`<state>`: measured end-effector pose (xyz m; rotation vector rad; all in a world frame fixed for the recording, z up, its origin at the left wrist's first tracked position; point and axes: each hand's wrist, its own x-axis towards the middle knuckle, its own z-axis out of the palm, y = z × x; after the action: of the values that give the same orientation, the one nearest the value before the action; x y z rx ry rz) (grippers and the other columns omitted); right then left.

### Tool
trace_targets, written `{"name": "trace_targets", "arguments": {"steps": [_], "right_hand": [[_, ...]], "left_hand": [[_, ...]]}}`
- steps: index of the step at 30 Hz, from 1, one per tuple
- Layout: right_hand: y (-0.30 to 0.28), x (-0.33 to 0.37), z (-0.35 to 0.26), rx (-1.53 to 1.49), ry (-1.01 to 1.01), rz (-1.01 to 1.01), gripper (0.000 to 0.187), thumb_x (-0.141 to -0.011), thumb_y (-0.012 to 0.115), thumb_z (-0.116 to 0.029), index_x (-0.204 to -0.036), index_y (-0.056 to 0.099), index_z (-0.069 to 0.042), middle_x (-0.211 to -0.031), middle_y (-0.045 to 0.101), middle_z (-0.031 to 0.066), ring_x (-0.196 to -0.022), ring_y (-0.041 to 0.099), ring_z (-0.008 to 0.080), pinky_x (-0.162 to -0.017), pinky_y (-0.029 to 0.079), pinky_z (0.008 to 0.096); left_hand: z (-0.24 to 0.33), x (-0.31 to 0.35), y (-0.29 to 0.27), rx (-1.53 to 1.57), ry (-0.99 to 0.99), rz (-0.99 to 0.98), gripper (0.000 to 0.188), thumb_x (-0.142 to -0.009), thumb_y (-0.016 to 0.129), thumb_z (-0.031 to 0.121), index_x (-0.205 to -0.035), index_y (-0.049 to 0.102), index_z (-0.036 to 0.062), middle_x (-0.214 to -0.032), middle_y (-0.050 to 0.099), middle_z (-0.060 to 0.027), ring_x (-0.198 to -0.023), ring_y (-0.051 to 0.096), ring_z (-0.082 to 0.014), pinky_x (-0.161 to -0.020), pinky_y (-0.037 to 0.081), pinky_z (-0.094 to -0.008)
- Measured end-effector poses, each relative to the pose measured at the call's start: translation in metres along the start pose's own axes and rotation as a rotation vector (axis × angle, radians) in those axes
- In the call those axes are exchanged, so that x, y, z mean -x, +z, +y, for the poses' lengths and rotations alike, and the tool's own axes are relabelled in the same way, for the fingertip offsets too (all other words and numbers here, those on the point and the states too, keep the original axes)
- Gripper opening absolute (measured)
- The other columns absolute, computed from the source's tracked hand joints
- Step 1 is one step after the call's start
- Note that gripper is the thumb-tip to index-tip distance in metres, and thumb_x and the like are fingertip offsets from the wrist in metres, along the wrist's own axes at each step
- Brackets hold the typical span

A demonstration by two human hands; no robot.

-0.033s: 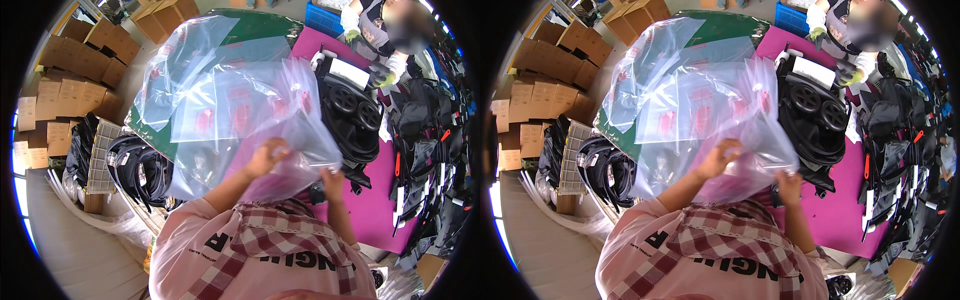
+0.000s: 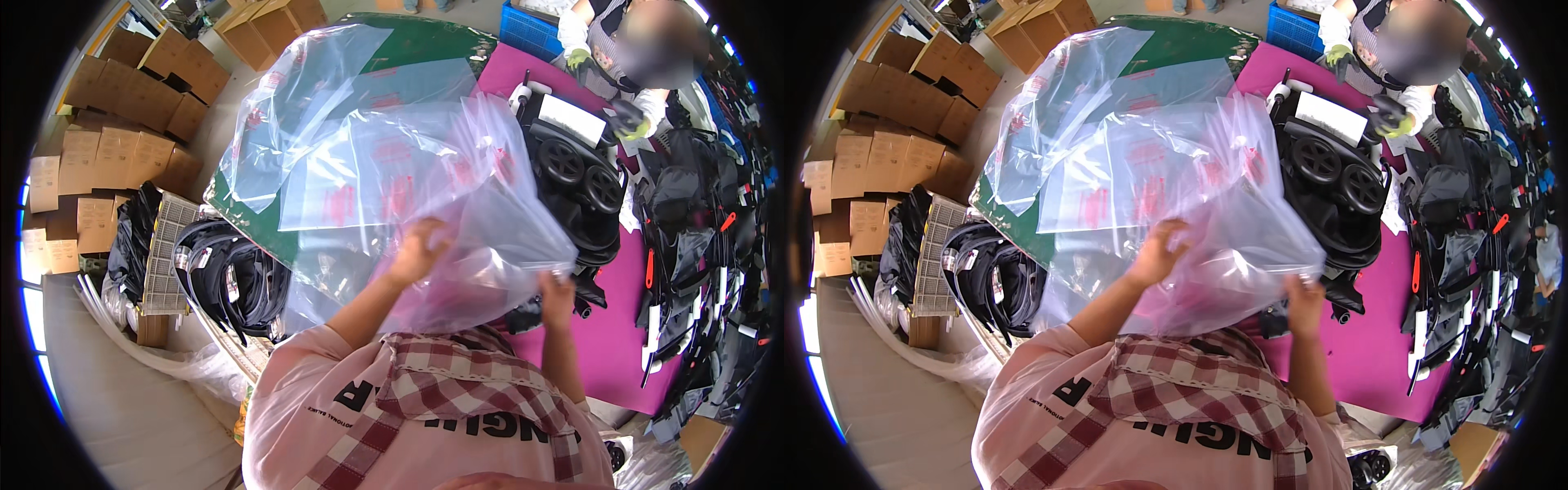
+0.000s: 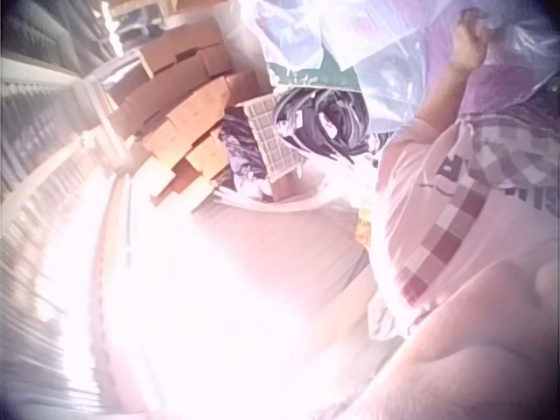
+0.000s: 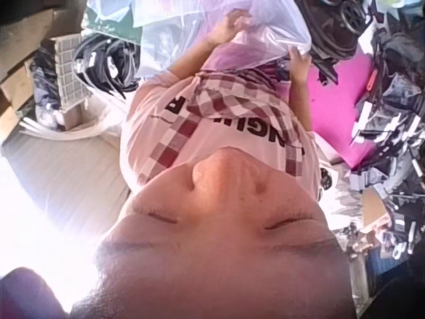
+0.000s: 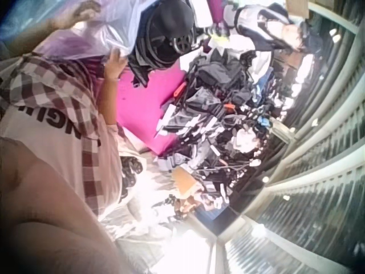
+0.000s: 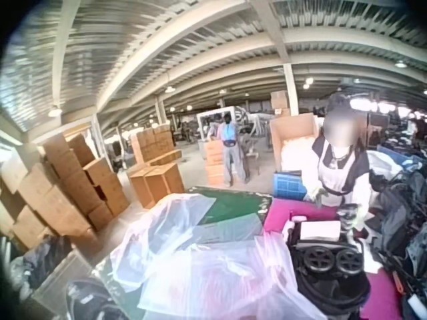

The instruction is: The person assembles baby strollers by attaching wheels to the frame and placing each completed unit into a large plastic bag. The process is repeated for multiple strollers in a warehouse setting.

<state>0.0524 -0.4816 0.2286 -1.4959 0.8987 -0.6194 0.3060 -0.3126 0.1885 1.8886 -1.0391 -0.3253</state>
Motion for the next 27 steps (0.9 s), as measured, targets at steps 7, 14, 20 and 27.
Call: {"name": "trace_targets", "arguments": {"steps": [7, 14, 20, 27], "right_hand": [[-0.1, 0.018, 0.007, -0.134, 0.021, 0.582, 0.027, -0.092, 0.059, -0.017, -0.106, 0.061, 0.006, -0.093, 0.065, 0.0098, -0.085, 0.061, 0.0179, -0.073, 0.049, 0.0296], [-0.102, 0.035, 0.005, -0.261, 0.03, 0.739, 0.038, -0.091, 0.062, -0.018, -0.119, 0.054, 0.006, -0.107, 0.062, 0.014, -0.092, 0.062, 0.0219, -0.078, 0.052, 0.0327], [-0.073, 0.043, -0.009, -0.194, 0.035, 0.731, 0.038, -0.091, 0.062, -0.021, -0.116, 0.056, 0.007, -0.109, 0.062, 0.0144, -0.094, 0.062, 0.021, -0.081, 0.05, 0.0322], [-0.069, 0.048, -0.029, -0.044, -0.035, 0.742, 0.034, -0.093, 0.061, -0.022, -0.111, 0.06, 0.006, -0.104, 0.064, 0.0109, -0.089, 0.06, 0.0174, -0.079, 0.048, 0.0294]], "left_hand": [[-0.159, 0.099, -0.072, -0.561, -1.257, 0.312, 0.09, -0.075, 0.074, 0.041, -0.145, 0.024, 0.0129, -0.149, 0.024, -0.0152, -0.138, 0.023, -0.0335, -0.105, 0.03, -0.0571], [-0.131, 0.117, -0.054, -0.78, -0.822, 0.059, 0.07, -0.07, 0.076, 0.048, -0.125, 0.053, 0.0102, -0.129, 0.044, -0.0139, -0.129, 0.033, -0.0331, -0.106, 0.023, -0.053], [-0.156, 0.099, -0.034, -0.548, -0.442, 0.138, 0.027, -0.076, 0.07, 0.015, -0.098, 0.058, 0.0058, -0.112, 0.054, -0.0131, -0.113, 0.048, -0.0323, -0.095, 0.039, -0.0476], [-0.149, 0.075, -0.079, 0.914, -0.799, 0.532, 0.071, -0.084, 0.065, -0.005, -0.141, 0.023, -0.0048, -0.087, 0.063, -0.0127, -0.088, 0.067, -0.023, -0.085, 0.058, -0.0343]]}}
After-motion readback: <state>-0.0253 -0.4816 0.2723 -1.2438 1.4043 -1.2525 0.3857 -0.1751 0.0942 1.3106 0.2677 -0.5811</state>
